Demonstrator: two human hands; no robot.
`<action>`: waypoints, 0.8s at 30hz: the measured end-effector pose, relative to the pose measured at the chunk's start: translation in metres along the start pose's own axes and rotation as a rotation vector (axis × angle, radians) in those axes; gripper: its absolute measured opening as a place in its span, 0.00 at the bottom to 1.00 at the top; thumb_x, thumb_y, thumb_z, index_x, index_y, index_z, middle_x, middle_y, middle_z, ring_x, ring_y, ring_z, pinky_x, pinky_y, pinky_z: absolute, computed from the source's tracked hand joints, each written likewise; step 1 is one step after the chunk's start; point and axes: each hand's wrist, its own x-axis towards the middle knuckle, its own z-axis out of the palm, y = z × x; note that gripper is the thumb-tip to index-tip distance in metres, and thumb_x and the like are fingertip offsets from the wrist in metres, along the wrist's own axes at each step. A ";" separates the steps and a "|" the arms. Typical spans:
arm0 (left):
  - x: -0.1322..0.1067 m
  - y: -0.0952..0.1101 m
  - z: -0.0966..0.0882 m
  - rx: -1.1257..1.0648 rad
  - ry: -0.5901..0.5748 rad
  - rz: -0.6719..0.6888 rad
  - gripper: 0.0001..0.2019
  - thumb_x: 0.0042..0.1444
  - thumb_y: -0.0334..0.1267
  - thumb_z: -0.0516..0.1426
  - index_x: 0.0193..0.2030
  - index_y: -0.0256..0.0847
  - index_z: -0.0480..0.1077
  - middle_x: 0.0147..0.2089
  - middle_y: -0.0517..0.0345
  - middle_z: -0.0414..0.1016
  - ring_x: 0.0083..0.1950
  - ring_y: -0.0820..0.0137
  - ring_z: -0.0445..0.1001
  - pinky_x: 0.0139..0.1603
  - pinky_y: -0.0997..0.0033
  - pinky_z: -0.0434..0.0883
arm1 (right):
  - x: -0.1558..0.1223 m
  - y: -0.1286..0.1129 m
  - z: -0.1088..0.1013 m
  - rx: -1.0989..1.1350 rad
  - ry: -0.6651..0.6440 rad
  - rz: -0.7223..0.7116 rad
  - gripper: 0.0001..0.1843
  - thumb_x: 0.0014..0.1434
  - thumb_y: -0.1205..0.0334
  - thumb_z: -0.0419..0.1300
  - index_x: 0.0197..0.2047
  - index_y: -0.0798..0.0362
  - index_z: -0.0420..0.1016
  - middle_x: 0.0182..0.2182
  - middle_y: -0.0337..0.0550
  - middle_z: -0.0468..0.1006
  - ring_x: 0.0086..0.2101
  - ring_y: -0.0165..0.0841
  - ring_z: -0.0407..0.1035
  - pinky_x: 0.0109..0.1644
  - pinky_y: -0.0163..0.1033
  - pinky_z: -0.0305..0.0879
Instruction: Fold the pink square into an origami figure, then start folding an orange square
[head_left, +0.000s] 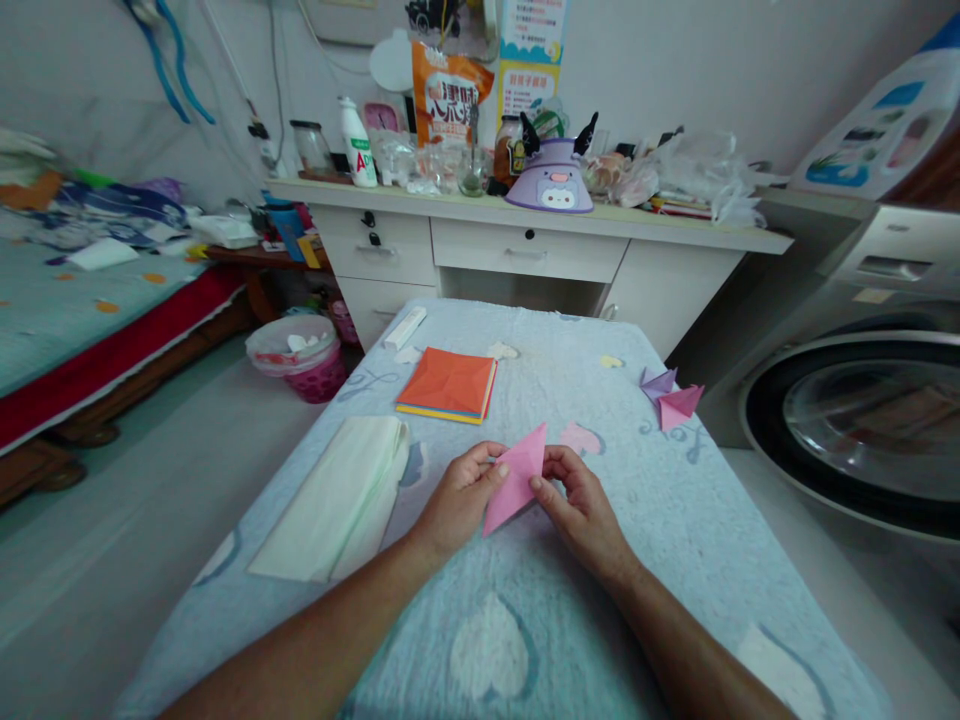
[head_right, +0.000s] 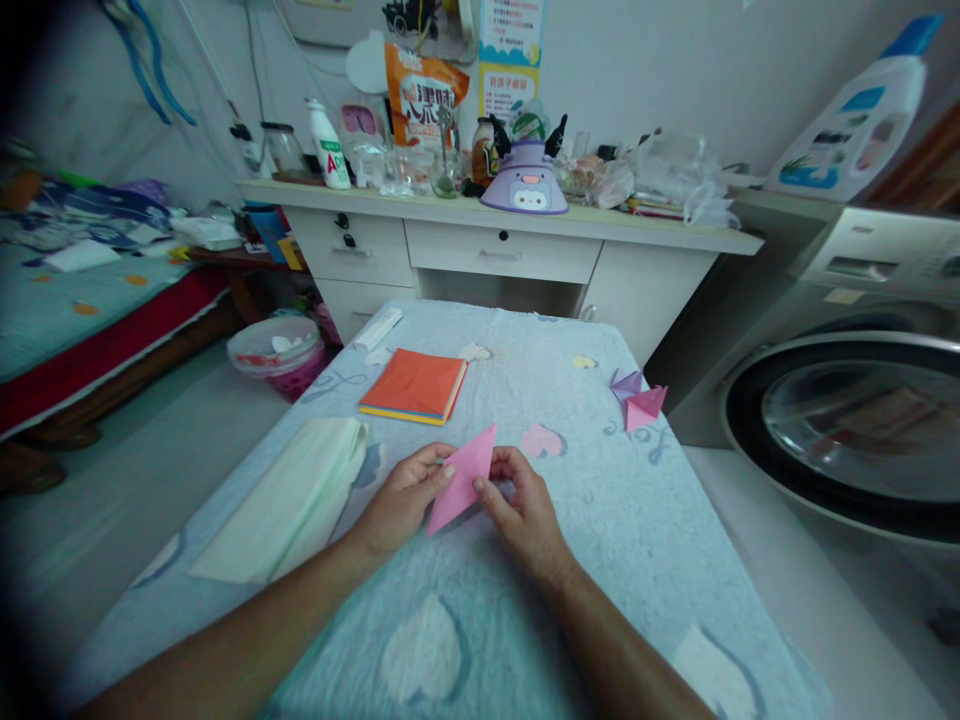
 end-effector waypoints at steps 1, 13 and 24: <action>0.000 0.000 0.000 0.001 0.000 -0.005 0.18 0.53 0.48 0.59 0.43 0.37 0.66 0.30 0.62 0.70 0.28 0.74 0.67 0.33 0.75 0.64 | 0.000 0.000 0.000 0.007 -0.009 0.008 0.09 0.62 0.57 0.57 0.44 0.51 0.68 0.36 0.41 0.76 0.38 0.33 0.70 0.45 0.39 0.66; 0.000 -0.001 -0.003 0.012 -0.078 -0.062 0.12 0.53 0.37 0.57 0.44 0.39 0.63 0.28 0.65 0.68 0.22 0.78 0.63 0.26 0.78 0.60 | 0.001 0.002 0.000 -0.031 0.032 0.098 0.11 0.60 0.56 0.57 0.43 0.51 0.67 0.25 0.34 0.72 0.26 0.29 0.65 0.32 0.34 0.60; 0.000 -0.007 -0.004 0.377 -0.074 0.017 0.08 0.55 0.33 0.50 0.43 0.41 0.62 0.24 0.69 0.64 0.21 0.77 0.63 0.22 0.80 0.59 | 0.001 0.008 -0.004 -0.499 -0.001 -0.067 0.03 0.58 0.68 0.55 0.35 0.52 0.70 0.29 0.39 0.73 0.33 0.33 0.66 0.41 0.39 0.60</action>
